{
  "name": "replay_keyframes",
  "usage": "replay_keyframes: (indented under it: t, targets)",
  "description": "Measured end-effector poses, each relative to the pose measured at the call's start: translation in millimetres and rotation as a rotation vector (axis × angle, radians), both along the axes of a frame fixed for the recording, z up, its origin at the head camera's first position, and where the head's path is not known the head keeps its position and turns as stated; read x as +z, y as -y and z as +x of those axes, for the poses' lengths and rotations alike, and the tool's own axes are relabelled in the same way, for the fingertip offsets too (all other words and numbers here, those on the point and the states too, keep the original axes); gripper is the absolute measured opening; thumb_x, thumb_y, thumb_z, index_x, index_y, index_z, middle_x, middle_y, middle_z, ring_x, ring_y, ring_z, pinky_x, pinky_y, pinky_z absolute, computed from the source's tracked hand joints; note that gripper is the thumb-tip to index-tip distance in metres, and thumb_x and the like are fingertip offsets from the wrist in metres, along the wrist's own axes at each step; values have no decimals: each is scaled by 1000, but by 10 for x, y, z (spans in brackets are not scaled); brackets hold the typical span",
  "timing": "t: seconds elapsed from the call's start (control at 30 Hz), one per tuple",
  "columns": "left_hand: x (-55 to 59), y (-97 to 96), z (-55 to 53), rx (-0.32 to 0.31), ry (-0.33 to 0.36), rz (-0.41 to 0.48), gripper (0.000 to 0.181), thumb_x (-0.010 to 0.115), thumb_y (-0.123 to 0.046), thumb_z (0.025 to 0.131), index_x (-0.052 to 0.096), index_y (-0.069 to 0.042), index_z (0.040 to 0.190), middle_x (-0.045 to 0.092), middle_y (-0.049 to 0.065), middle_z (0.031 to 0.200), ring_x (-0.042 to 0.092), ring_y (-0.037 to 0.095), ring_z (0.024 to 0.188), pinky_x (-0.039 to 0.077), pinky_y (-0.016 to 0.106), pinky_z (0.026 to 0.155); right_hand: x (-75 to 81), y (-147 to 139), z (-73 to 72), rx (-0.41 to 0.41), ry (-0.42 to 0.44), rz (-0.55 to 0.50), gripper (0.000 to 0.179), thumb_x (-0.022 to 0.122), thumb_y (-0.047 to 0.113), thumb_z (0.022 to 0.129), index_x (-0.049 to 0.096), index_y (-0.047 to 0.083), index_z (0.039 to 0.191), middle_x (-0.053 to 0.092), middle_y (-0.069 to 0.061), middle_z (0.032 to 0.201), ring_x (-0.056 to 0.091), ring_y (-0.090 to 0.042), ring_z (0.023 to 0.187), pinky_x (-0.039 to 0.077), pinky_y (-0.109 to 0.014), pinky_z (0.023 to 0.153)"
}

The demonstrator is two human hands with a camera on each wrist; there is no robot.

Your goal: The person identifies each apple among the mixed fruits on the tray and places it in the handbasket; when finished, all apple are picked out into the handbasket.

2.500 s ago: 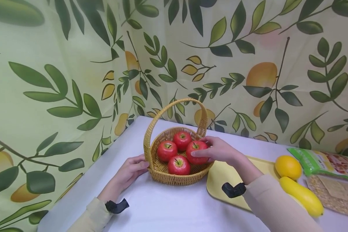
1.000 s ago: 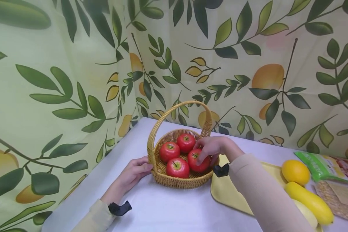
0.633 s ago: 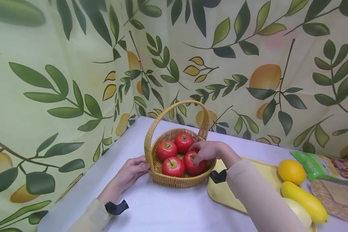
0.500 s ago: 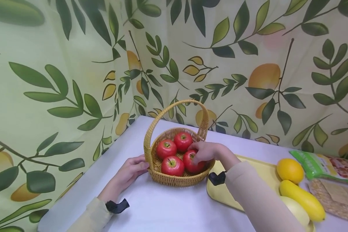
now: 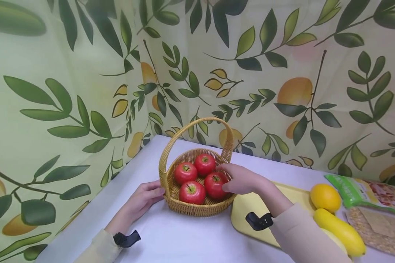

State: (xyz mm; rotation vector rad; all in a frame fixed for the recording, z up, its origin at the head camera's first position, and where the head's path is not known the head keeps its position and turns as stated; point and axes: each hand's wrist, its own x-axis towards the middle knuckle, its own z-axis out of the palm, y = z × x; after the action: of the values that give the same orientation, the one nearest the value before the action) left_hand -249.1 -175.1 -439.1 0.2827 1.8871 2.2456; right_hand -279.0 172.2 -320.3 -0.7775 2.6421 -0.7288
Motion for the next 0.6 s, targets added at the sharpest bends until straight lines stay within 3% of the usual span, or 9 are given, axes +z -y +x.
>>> replay_keyframes:
  t: [0.17,0.3,0.4,0.47,0.53,0.6]
  targets:
    - [12,10,-31,-6,-9,10,18,73,-11,94,77,1,107,40,18,159,35,35,148,49,42,106,16,-181,156,-47,-90,-79,52,65,6,90,59,8,141,56,-13,143,45,-43,136,48,-63,101]
    - [53,40,-44,-12,-37,-14,19,72,-10,95,75,3,108,43,17,157,34,33,148,47,43,108,-88,-255,291,-100,-181,-187,41,64,4,93,64,7,133,62,-11,136,51,-39,132,50,-59,101]
    - [113,89,9,72,-160,-180,27,76,-15,93,74,-1,115,51,12,153,40,29,145,42,46,112,-197,-300,394,-142,-235,-266,35,65,2,94,68,9,128,65,-8,132,55,-36,129,51,-57,101]
    - [157,117,73,161,-223,-308,33,79,-22,92,73,-6,120,59,8,145,48,27,140,43,47,112,-269,-338,458,-172,-250,-314,34,65,1,94,69,10,126,65,-6,130,56,-34,128,51,-57,101]
    - [192,118,163,260,-231,-400,37,81,-30,90,71,-11,120,66,6,134,59,26,128,51,44,104,-336,-378,510,-206,-254,-353,32,66,1,95,69,11,125,66,-6,130,56,-35,127,51,-57,100]
    - [210,70,265,319,-182,-409,36,80,-35,91,67,-9,114,70,7,115,67,24,105,59,38,86,-397,-423,542,-248,-266,-374,32,67,3,96,68,11,127,65,-8,130,57,-37,126,51,-58,100]
